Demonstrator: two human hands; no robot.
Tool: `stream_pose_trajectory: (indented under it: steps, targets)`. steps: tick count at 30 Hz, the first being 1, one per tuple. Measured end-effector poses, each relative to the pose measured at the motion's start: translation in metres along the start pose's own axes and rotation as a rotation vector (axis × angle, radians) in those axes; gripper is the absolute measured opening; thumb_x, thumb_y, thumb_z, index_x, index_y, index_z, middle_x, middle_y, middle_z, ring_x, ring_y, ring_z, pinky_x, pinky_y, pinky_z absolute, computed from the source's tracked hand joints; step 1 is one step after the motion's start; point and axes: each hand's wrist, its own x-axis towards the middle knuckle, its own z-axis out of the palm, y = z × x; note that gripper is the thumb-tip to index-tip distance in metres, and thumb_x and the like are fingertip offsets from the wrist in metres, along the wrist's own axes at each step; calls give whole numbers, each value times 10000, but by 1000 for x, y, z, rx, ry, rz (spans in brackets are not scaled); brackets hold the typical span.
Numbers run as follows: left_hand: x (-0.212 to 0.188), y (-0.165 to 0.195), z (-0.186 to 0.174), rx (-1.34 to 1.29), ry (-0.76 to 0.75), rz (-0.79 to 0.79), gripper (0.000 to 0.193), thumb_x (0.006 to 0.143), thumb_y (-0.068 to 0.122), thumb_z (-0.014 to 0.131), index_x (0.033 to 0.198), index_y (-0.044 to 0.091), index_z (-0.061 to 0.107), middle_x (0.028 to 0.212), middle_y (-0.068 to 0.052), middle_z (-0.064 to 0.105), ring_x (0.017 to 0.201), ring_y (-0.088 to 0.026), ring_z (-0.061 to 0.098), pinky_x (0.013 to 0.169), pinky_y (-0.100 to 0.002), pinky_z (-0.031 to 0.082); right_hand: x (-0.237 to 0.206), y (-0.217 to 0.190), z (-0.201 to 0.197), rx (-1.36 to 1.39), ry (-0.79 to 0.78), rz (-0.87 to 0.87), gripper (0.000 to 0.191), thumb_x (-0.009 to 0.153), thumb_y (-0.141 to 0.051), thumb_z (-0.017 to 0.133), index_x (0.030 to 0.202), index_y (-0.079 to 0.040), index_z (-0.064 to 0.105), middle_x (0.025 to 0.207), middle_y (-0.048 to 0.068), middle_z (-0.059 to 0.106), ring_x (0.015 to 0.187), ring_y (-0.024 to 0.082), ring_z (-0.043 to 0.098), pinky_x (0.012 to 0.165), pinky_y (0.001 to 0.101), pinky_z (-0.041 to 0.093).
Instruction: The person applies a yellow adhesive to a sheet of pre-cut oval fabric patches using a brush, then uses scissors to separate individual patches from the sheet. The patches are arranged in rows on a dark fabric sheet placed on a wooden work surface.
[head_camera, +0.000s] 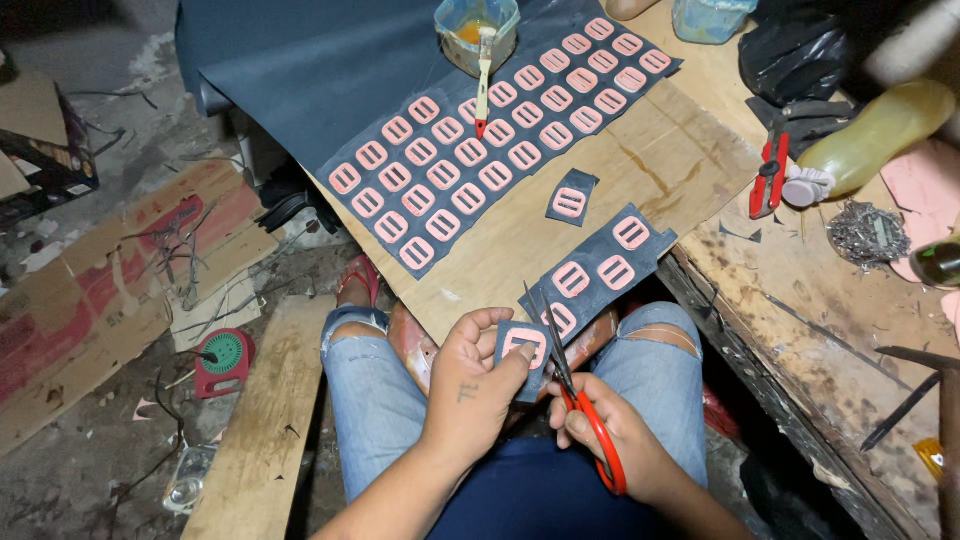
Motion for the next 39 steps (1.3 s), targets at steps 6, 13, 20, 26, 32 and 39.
stream_pose_trajectory:
  steps: [6,13,20,26,32,39]
  targets:
    - [-1,-2,0,-10,-11,-10,431,888,-24,628,1292,-44,480,1050,-157,733,902,-148,712,794,-275,586,0,-1,-1,17,17,13,394,1003,-239,583,1311,5,558,961,56,609,833,150,574,770,284,493]
    - [-2,-6,2,5,-30,26,432,900,-35,630,1302,-48,473,1060,-165,730,922,-144,708,810,-262,577,-4,-2,-5,-51,35,12,404,963,-210,606,1302,5,560,927,46,605,803,136,574,751,271,494]
    - [1,2,-4,38,-87,-33,500,866,-43,607,1336,-40,437,1065,-166,725,906,-149,712,790,-267,577,-14,1,-26,5,23,103,384,945,-206,639,1250,23,597,843,43,605,653,119,560,606,258,483]
    - [3,5,-10,81,-163,-49,548,838,-53,605,1359,-53,436,1074,-164,727,926,-136,708,810,-245,563,-26,12,-53,-20,45,233,360,932,-222,690,1194,23,657,741,66,583,522,109,522,476,230,431]
    - [9,2,-14,80,-155,24,410,883,-64,616,1287,-73,547,1094,-106,717,926,-103,672,827,-243,544,-27,19,-56,0,66,139,387,935,-261,665,1205,14,626,797,70,605,568,128,559,516,254,461]
    - [18,2,-11,-334,33,-45,240,912,-49,635,1123,-9,529,1019,-128,719,929,-178,700,862,-317,574,-14,15,-28,-22,-55,-104,523,1042,-402,513,1378,-1,495,1000,92,594,888,180,593,876,329,484]
